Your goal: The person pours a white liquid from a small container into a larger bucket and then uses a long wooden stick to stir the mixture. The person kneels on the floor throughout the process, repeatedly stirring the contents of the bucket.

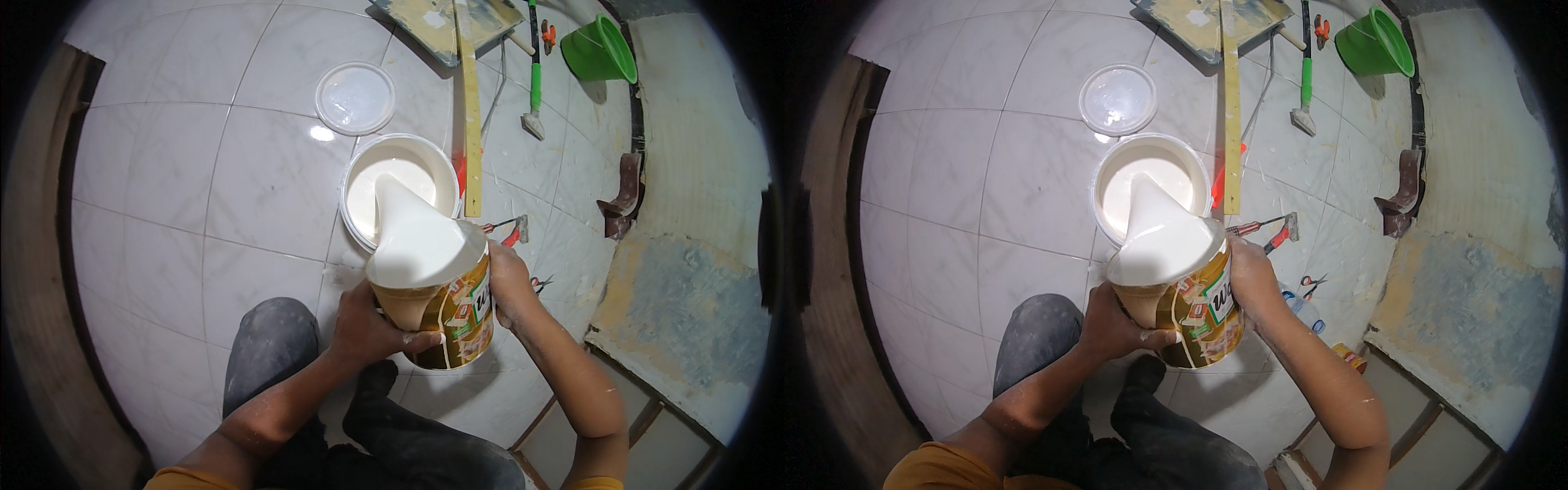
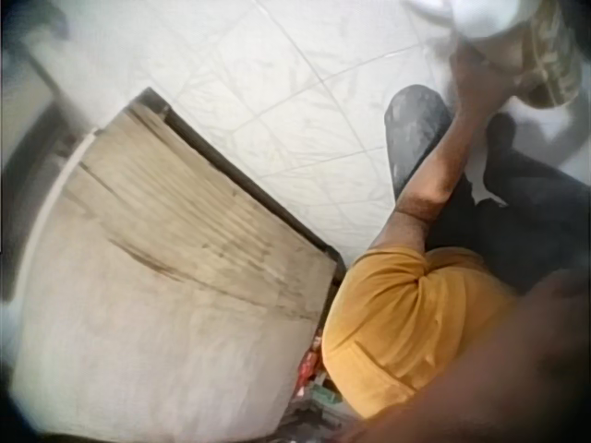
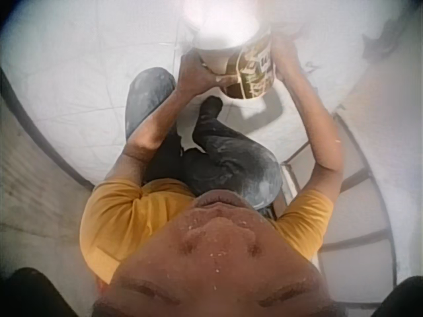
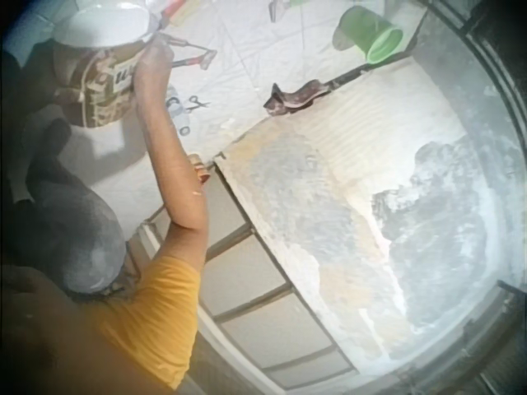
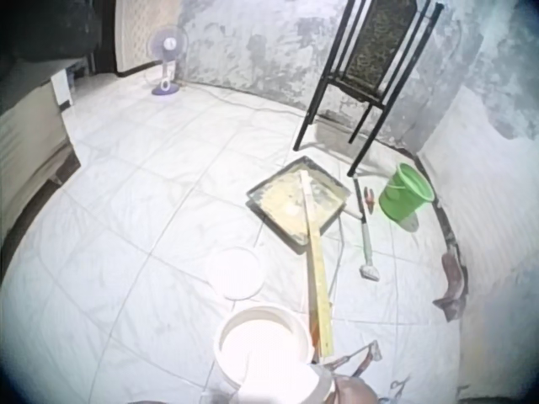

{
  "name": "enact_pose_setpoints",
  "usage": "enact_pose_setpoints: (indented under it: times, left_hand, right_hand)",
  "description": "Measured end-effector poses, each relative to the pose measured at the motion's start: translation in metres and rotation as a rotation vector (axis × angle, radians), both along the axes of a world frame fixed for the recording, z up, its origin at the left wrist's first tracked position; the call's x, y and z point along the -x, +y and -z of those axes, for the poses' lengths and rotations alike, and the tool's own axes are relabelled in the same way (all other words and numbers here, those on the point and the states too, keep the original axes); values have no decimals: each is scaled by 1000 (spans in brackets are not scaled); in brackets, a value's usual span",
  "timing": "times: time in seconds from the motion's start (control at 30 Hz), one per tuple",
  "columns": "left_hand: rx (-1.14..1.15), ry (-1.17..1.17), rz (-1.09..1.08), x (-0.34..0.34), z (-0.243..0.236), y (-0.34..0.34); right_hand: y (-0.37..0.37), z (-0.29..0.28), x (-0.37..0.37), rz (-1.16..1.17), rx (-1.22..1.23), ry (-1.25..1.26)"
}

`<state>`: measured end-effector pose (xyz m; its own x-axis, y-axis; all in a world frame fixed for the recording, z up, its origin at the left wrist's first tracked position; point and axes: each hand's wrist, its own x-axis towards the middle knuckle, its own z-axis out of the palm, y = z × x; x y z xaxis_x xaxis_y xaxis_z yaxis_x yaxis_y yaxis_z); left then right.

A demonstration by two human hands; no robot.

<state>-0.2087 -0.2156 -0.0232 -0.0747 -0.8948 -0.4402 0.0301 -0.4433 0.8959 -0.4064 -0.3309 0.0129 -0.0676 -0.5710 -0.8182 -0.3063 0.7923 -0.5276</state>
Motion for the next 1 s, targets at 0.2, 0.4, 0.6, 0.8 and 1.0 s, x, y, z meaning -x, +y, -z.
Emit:
enact_pose_setpoints:
  times: [0.2,0.4,0.6,0.8,1.0]
  left_hand:
    - [-100,32,26,-3,-12,-15]
    - [-115,220,-125,9,-9,-18]
    - [-140,565,-409,37,-12,-29]
    - [-341,809,-538,49,-24,-42]
    - [-442,1025,-688,44,-46,-59]
  right_hand:
    - [-20,-2,1,-42,-52,29]
    - [-60,-20,-21,-357,-66,251]
    - [-108,-23,-41,-598,-166,399]
    - [-146,-49,-78,-871,-199,525]
    - [-176,-84,-120,-1181,-231,638]
